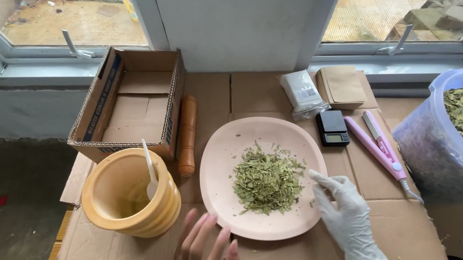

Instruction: The person uses a wooden pestle to grind dried green leaves in a mortar. They then pour the ground leaves onto a pink plate and use a white plastic spoon to spread and mix the contents.

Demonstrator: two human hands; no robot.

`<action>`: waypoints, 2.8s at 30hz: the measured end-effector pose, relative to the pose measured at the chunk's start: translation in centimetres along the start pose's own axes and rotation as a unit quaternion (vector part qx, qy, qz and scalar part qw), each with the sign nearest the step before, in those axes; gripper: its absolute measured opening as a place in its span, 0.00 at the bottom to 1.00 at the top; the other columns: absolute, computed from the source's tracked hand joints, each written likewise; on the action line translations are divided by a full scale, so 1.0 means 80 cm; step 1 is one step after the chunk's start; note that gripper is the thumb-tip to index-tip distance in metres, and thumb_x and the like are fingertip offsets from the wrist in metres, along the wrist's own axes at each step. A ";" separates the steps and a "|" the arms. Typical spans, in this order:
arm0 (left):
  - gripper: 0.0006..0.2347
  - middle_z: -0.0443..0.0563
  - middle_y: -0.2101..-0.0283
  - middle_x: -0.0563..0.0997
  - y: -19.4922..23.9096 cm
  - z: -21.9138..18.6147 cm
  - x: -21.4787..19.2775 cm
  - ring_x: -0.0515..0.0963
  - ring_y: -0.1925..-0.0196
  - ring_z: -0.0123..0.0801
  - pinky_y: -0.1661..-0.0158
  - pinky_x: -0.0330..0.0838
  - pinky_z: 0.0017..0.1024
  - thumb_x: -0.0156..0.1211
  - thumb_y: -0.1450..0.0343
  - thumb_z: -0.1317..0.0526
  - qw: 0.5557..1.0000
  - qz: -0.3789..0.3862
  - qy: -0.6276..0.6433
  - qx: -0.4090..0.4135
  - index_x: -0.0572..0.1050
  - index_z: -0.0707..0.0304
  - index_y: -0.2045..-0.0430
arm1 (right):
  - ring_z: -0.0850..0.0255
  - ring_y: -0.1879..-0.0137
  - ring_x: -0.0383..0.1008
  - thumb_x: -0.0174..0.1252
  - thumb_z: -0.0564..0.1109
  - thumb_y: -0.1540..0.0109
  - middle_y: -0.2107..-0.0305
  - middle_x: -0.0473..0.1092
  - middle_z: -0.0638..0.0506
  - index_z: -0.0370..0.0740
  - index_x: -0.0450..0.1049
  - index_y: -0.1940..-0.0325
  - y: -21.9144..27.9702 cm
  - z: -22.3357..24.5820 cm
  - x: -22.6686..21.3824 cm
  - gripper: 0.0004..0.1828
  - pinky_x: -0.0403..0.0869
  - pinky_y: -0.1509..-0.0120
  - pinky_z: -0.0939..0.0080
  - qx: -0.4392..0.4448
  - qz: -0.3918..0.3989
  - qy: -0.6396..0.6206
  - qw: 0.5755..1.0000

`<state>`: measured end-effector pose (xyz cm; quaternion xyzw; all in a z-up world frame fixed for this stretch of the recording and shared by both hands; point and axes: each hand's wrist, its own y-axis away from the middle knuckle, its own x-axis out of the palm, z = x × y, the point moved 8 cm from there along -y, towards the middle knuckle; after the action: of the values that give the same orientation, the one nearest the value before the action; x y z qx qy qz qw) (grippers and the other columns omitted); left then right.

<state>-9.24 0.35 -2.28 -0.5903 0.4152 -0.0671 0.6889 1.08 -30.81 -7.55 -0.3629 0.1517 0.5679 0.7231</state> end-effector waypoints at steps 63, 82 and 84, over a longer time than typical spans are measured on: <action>0.11 0.60 0.48 0.83 -0.074 0.087 0.094 0.81 0.45 0.50 0.44 0.79 0.47 0.57 0.20 0.64 0.975 0.148 0.118 -0.114 0.78 0.68 0.44 | 0.68 0.50 0.83 0.67 0.47 0.35 0.59 0.85 0.61 0.57 0.91 0.48 -0.013 0.034 0.010 0.13 0.77 0.39 0.67 -0.029 0.156 -0.060 0.986; 0.10 0.61 0.44 0.83 -0.055 0.093 0.109 0.82 0.43 0.51 0.41 0.77 0.46 0.59 0.19 0.63 0.984 0.106 0.102 -0.103 0.79 0.69 0.46 | 0.72 0.58 0.86 0.73 0.46 0.40 0.48 0.80 0.62 0.86 0.76 0.33 0.045 -0.031 0.058 0.37 0.92 0.53 0.62 -0.089 0.181 0.123 0.972; 0.11 0.62 0.44 0.83 -0.051 0.098 0.112 0.82 0.42 0.53 0.40 0.77 0.47 0.57 0.19 0.63 0.983 0.103 0.104 -0.113 0.79 0.69 0.45 | 0.72 0.50 0.82 0.67 0.43 0.40 0.47 0.80 0.72 0.73 0.70 0.25 0.055 -0.029 0.049 0.40 0.86 0.58 0.59 -0.136 0.193 0.199 0.951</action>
<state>3.29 -0.14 -3.48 -0.6081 0.5480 -0.0095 0.5742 -1.33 -29.26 -13.19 -0.5274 0.2814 0.6281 0.4982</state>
